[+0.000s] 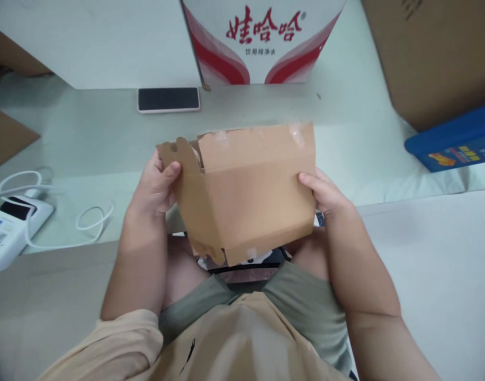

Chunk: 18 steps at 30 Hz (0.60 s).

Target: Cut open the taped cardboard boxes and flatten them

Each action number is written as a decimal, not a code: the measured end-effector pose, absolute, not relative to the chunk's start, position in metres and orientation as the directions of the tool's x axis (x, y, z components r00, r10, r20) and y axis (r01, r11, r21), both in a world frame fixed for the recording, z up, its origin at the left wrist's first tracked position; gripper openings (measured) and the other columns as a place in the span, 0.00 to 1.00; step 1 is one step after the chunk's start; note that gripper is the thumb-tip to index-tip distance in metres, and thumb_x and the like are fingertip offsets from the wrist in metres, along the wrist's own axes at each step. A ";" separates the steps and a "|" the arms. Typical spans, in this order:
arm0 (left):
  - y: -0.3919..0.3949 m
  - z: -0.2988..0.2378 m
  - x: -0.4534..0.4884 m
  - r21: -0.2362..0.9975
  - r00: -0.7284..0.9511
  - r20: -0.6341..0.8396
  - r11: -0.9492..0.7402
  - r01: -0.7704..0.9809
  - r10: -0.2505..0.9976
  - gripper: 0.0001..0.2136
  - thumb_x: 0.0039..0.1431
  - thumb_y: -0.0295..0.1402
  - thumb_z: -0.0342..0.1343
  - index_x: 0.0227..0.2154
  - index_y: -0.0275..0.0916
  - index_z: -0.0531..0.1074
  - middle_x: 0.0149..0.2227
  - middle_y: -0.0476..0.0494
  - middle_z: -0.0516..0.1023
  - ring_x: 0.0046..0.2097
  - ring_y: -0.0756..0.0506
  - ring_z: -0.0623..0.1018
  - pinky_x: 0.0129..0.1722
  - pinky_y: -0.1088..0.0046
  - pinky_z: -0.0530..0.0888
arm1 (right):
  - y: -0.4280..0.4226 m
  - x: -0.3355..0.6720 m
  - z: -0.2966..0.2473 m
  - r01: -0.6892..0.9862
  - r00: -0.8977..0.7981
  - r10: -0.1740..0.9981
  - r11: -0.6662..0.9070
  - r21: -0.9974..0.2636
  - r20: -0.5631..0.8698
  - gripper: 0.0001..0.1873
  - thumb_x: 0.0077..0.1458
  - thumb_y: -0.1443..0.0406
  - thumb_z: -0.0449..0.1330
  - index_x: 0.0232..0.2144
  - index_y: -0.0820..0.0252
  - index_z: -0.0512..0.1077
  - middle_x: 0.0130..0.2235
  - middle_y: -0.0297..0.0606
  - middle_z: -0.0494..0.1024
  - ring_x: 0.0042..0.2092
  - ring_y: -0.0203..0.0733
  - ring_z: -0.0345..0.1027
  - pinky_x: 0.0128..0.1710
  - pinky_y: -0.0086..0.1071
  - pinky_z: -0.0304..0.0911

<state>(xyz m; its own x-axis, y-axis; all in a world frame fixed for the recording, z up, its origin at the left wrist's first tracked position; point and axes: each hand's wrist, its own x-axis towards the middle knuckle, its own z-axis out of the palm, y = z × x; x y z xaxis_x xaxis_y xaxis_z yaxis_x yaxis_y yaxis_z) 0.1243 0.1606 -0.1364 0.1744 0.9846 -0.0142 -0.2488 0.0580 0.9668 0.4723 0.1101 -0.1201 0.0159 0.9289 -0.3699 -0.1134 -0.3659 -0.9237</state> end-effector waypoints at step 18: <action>0.167 -0.143 0.116 0.988 0.084 -0.037 0.049 -0.146 0.996 0.30 0.47 0.53 0.73 0.47 0.39 0.76 0.49 0.33 0.83 0.51 0.29 0.84 0.49 0.49 0.83 | 0.108 0.473 -0.114 -0.203 0.049 0.929 -0.351 -0.914 -0.367 0.31 0.33 0.50 0.77 0.40 0.55 0.78 0.41 0.44 0.86 0.45 0.62 0.82 0.47 0.58 0.80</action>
<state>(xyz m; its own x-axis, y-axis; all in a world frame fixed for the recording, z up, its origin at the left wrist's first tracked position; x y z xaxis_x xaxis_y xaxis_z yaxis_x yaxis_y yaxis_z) 0.1162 0.1668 -0.1429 0.0836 0.9958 -0.0371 -0.1461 0.0491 0.9881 0.4730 0.1080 -0.1138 0.0490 0.9288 -0.3673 -0.2026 -0.3508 -0.9142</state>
